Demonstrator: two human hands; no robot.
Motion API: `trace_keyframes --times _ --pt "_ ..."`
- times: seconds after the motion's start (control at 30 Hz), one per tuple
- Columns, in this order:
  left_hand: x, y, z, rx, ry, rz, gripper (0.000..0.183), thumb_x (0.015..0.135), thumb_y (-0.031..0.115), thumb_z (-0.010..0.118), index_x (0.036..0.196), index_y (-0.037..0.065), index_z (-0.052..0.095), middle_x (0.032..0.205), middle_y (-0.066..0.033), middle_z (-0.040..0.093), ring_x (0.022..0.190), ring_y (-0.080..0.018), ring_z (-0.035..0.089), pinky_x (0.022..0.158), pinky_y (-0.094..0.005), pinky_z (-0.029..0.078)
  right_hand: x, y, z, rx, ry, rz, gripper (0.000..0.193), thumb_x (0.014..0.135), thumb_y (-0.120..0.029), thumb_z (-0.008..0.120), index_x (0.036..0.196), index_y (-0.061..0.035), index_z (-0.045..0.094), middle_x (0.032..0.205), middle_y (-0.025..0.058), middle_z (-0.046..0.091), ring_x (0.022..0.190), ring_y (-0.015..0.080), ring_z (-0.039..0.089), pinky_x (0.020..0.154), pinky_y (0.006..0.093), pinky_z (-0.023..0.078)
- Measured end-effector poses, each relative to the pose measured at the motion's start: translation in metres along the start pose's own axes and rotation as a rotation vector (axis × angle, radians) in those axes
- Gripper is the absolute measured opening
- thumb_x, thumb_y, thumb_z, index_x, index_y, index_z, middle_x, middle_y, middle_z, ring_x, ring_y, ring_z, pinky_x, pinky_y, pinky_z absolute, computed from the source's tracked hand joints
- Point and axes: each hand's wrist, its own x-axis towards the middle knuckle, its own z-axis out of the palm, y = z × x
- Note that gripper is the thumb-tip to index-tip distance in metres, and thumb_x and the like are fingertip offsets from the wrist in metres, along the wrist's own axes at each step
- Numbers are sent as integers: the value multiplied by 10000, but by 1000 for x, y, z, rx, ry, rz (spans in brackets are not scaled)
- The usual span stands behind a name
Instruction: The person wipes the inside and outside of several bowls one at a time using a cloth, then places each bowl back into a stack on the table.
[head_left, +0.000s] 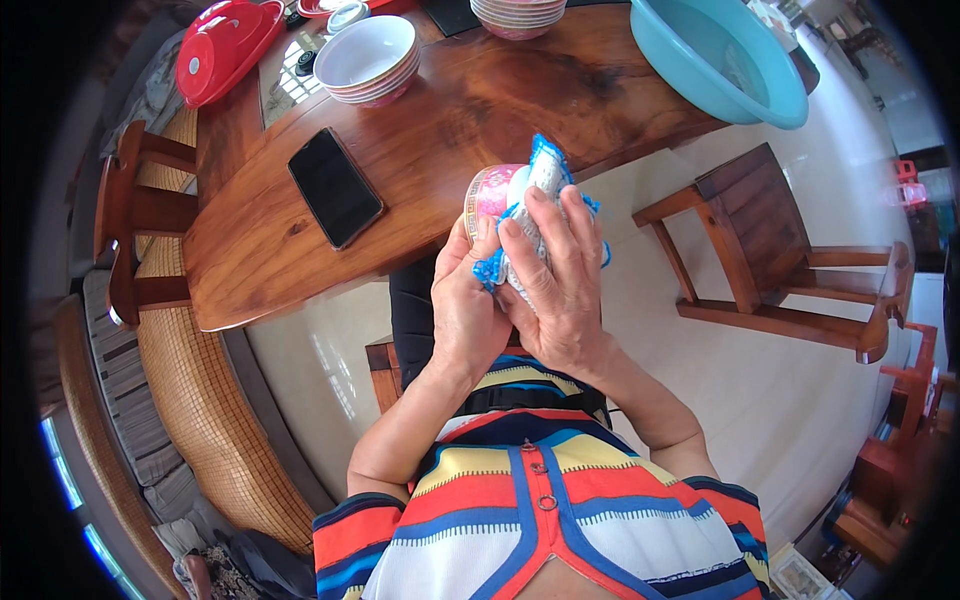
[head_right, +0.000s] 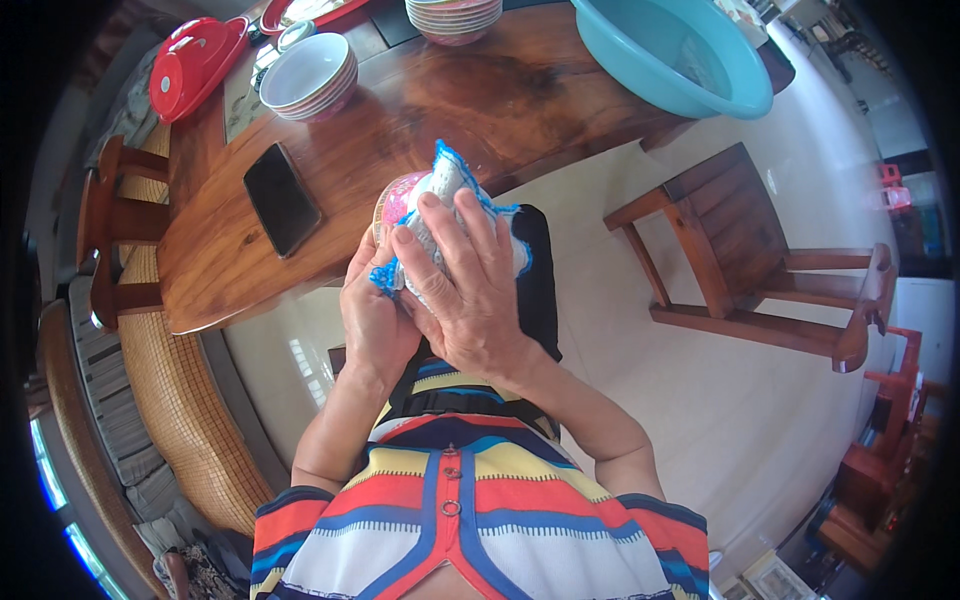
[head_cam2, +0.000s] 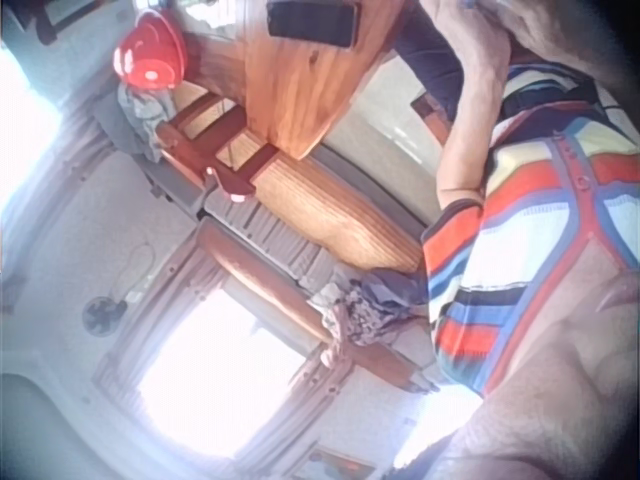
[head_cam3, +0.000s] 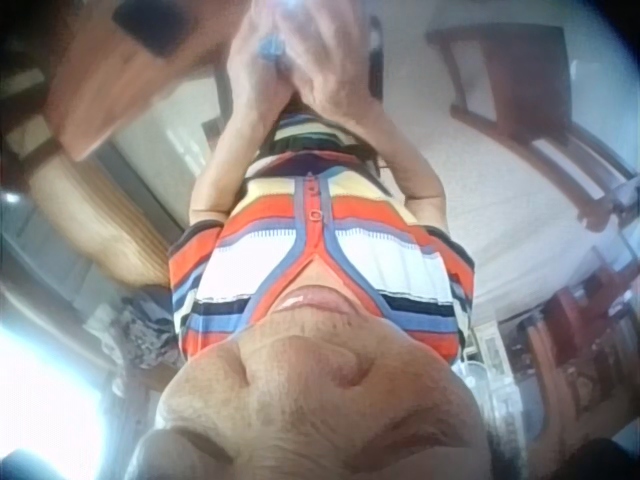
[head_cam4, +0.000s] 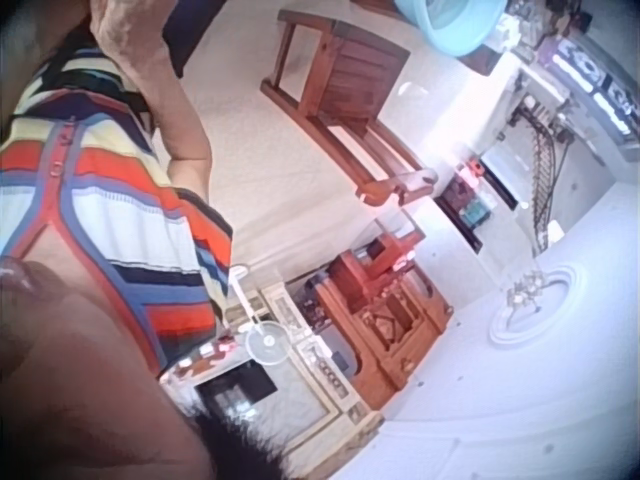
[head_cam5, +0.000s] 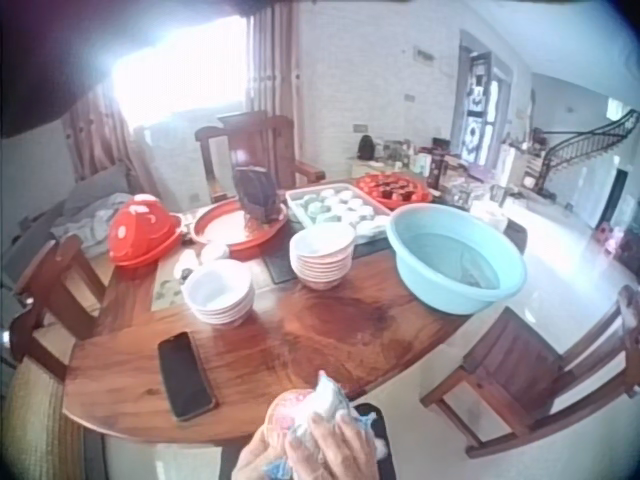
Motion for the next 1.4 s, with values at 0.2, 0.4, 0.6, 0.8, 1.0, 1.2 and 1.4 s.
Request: trace_keyframes --times 0.2,0.4,0.6,0.8,1.0,1.2,1.4 --pt "-8 1 -7 161 -98 54 344 939 143 472 1253 2 457 1179 -81 562 1076 -197 547 932 -332 437 33 14 -23 110 -86 34 420 859 -196 578 1242 -36 513 1258 142 511 1202 362 442 1008 486 311" --pt "-4 20 -3 38 -49 -52 354 938 214 494 1226 7 483 1119 -85 603 1018 -193 596 891 -368 479 34 35 -28 824 -162 426 460 858 -212 639 1273 -63 506 1316 101 464 1248 267 408 1017 363 338" --pt "9 21 -19 -6 -55 -134 335 936 218 488 1185 -5 517 1096 -111 617 982 -203 610 881 -360 487 28 48 -30 880 -351 385 740 718 -206 771 1362 -108 420 1443 151 269 1333 271 282 1074 364 250" --pt "13 19 -27 -4 -38 -148 342 931 207 498 1184 -22 515 1096 -122 616 987 -202 607 891 -345 481 36 51 -29 834 -441 360 787 697 -232 790 1353 -50 394 1392 102 362 1292 216 338 1056 335 274" --pt "10 19 -31 -25 -59 -70 379 917 209 514 1202 -41 501 1122 -137 605 1025 -226 592 931 -369 456 28 40 -6 984 -210 580 587 791 -153 722 1304 -68 451 1262 82 450 1137 166 468 965 297 378" --pt "16 29 -35 14 -112 -106 428 921 242 487 1225 -60 472 1173 -164 580 1089 -264 565 985 -403 413 28 45 -17 1158 -260 556 582 818 -93 665 1339 -53 408 1335 100 415 1226 193 407 1024 315 318" --pt "18 18 -33 23 -27 -59 400 931 254 478 1201 -42 491 1149 -150 590 1050 -245 579 961 -394 427 25 45 -14 711 -315 230 619 835 -141 636 1379 -46 355 1412 161 342 1349 321 257 1101 410 187"
